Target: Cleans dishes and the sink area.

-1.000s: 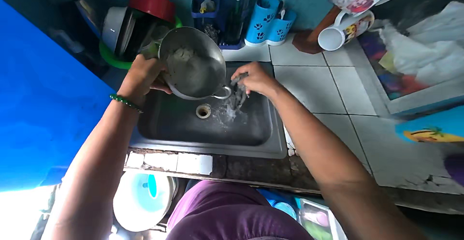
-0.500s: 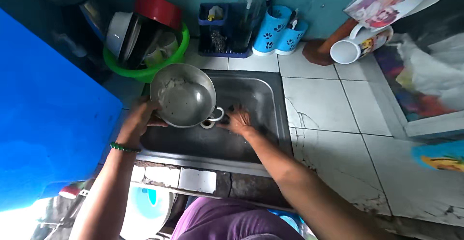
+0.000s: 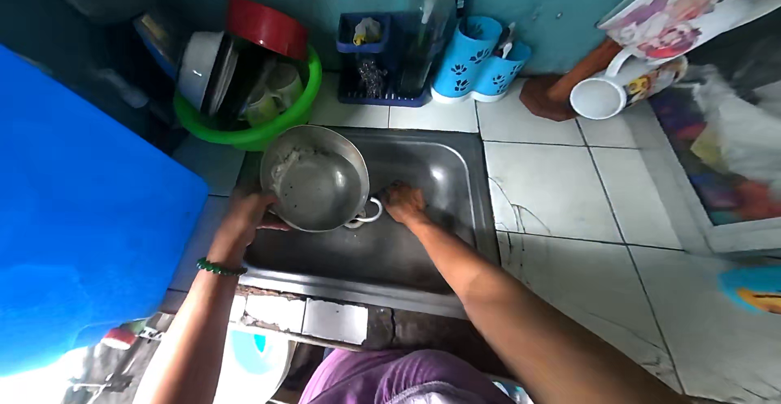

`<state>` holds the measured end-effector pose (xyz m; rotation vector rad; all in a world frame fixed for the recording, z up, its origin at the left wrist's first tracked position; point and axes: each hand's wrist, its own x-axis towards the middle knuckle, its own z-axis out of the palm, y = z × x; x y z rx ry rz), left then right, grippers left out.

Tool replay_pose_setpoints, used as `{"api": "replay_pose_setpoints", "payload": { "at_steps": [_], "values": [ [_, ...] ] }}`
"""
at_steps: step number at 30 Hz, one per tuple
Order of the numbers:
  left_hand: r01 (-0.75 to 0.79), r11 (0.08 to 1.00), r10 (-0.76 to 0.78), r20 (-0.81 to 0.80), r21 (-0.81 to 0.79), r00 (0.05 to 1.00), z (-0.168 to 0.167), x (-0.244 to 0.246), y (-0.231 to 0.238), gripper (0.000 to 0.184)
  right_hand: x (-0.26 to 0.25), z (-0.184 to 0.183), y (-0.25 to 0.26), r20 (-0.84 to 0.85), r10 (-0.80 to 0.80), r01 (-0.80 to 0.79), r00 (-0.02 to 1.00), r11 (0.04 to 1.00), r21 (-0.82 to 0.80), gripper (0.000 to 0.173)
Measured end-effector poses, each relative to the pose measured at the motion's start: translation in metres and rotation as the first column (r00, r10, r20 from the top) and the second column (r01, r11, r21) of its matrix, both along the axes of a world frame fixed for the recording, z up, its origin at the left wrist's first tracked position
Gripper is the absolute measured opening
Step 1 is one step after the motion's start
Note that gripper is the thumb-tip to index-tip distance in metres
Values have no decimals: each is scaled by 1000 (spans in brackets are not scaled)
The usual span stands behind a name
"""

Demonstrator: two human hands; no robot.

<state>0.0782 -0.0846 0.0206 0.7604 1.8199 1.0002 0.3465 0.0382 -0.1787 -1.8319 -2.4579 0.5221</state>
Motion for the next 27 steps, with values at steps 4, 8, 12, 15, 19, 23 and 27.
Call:
{"api": "replay_pose_setpoints", "payload": {
  "at_steps": [4,8,12,15,19,23,27],
  "values": [
    [58,997,-54,-69,59,996,5,12,-1,34,5,9,-2,-179,-46,38,983,998,-47,53],
    [118,990,-104,-167,79,980,17,20,13,38,34,33,10,-447,123,-213,886,965,-156,32],
    [190,978,-163,-265,81,950,41,34,23,33,35,86,-12,-524,248,-333,815,940,-73,33],
    [238,968,-198,-338,80,920,58,44,27,30,27,110,-26,-461,188,-284,867,948,-147,31],
    [276,958,-218,-435,75,874,80,56,27,34,20,115,-28,-412,89,-213,907,941,-265,28],
    [273,960,-206,-483,71,851,99,62,28,36,14,113,-27,-499,133,-181,856,982,-50,17],
    [273,959,-201,-499,75,843,107,59,28,31,15,127,-28,-524,133,-161,841,987,-8,9]
  ]
}}
